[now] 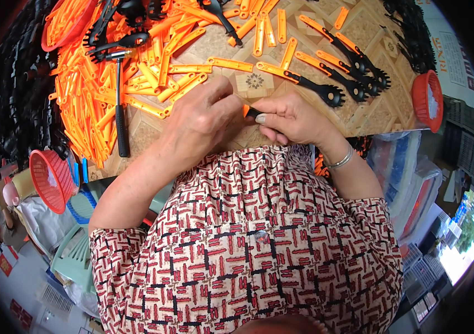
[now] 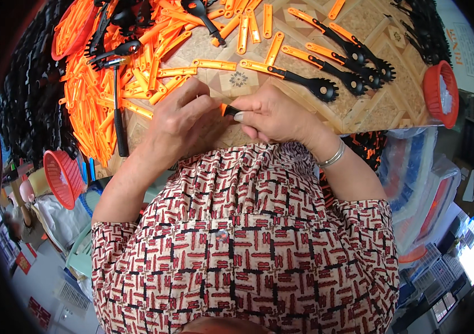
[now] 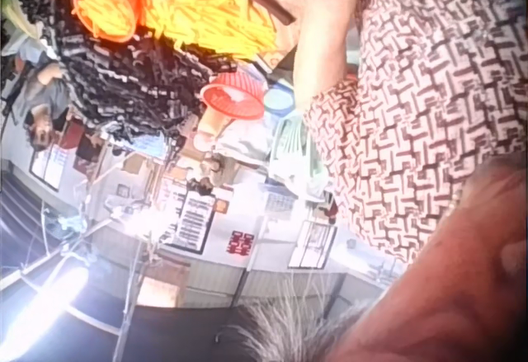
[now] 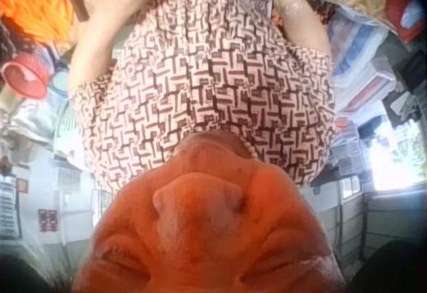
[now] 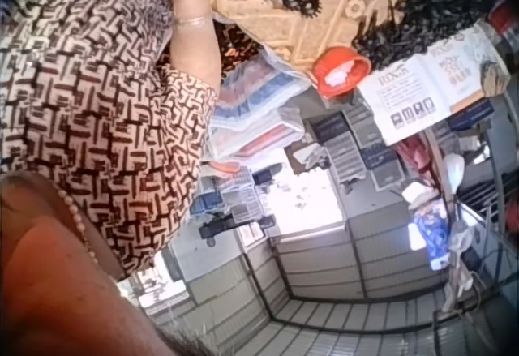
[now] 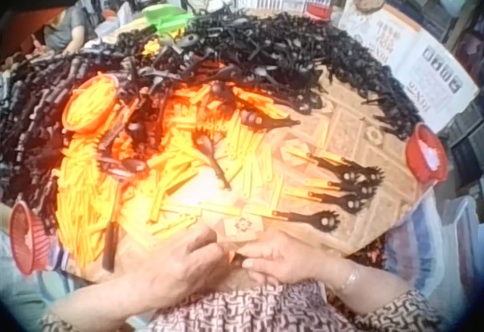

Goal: The person assembles small garden tools by inserting orange plastic handles into black metal heads. They use a hammer to tap the handles into place and place the finished tools on the table.

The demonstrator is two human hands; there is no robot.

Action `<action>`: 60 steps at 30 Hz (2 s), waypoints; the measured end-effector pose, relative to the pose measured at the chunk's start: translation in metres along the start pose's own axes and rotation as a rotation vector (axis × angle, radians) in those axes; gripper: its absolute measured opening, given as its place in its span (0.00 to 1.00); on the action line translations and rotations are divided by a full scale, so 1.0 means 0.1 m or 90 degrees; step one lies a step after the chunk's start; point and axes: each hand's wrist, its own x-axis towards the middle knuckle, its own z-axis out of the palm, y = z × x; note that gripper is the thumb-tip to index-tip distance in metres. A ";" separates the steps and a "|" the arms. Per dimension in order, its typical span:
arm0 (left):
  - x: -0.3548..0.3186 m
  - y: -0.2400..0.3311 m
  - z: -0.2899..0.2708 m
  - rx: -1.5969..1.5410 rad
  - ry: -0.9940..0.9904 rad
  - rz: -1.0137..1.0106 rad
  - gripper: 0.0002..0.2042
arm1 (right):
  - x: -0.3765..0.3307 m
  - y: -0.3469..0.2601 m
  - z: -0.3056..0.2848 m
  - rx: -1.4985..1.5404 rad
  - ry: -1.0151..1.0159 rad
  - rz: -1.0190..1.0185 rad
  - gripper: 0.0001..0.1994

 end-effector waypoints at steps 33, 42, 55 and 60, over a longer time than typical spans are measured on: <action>0.22 -0.54 0.09 0.283 0.184 -0.017 0.11 | -0.64 0.18 -0.36 -0.944 0.569 -0.270 0.23; 0.17 -0.45 0.20 0.325 0.069 0.009 0.07 | -0.13 -0.26 -0.47 -0.824 0.506 -0.349 0.16; -0.05 -0.36 0.10 0.240 0.126 -0.023 0.11 | 1.40 -0.68 -0.91 -1.125 0.194 -0.710 0.08; 0.15 -0.64 -0.20 0.410 0.220 -0.070 0.11 | 1.22 -0.63 -0.93 -1.046 0.322 -0.749 0.09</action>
